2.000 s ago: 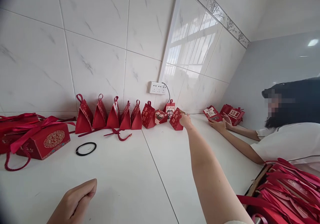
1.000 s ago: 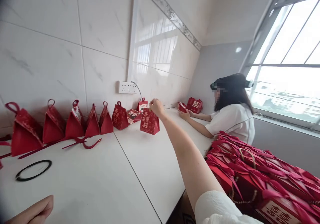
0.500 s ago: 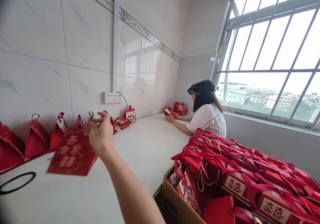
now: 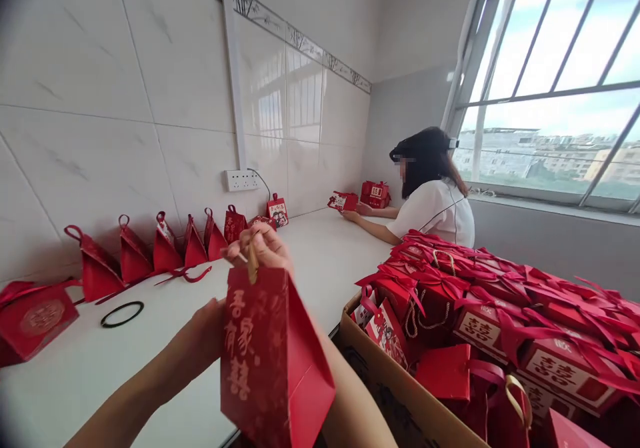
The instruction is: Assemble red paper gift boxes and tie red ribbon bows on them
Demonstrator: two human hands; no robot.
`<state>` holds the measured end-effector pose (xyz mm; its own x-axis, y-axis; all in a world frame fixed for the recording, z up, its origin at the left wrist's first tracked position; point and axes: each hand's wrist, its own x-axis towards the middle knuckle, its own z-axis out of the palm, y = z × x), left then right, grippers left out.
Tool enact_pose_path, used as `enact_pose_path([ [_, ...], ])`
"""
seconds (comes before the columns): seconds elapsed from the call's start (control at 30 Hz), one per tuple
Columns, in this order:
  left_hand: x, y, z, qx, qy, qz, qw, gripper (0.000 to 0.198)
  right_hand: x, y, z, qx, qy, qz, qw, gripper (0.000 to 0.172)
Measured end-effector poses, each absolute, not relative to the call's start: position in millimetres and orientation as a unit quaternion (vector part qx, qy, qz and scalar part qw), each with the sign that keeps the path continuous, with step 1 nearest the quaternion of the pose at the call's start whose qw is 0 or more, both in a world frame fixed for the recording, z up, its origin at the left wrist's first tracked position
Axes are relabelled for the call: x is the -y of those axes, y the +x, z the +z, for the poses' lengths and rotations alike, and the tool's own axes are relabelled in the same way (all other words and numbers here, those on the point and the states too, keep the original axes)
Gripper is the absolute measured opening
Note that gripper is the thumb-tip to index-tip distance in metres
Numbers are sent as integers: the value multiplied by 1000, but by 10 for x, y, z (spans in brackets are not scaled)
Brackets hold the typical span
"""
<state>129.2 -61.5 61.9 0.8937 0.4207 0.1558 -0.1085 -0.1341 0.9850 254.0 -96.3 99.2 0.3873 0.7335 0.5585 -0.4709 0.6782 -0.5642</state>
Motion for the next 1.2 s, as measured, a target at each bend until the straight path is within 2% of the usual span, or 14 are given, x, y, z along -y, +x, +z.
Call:
enact_pose_path([
  [0.07,878,1390,783,-113,680,176,702,43,1060,2676,1029,391,-167,348,836,20],
  [0.2,1162,1388,993,-160,657,222,702,43,1412,2949,1035,362,-279,345,820,18],
  [0.33,1242,1318,974,-198,690,304,627,38,1935,3037,786,391,-394,400,730,57],
  [0.37,1248,1312,948,-204,695,322,610,37,2056,3020,697,404,-417,389,716,61],
  [0.5,1235,1329,879,-188,710,298,609,34,2402,2881,440,416,-524,320,671,43],
  [0.6,1194,1362,918,-168,714,301,610,35,2541,2810,413,447,-559,301,630,39],
  [0.93,1398,1480,1035,-231,787,382,425,33,2783,2875,422,531,-598,263,540,35],
  [1.0,1475,1496,1014,-233,797,380,408,34,2795,2847,431,545,-617,165,544,38],
  [1.1,1557,1531,982,-222,816,375,380,33,2795,2766,476,546,-625,-91,551,45],
  [1.2,1599,1563,960,-215,823,379,365,31,2784,2682,541,579,-605,-220,501,33],
])
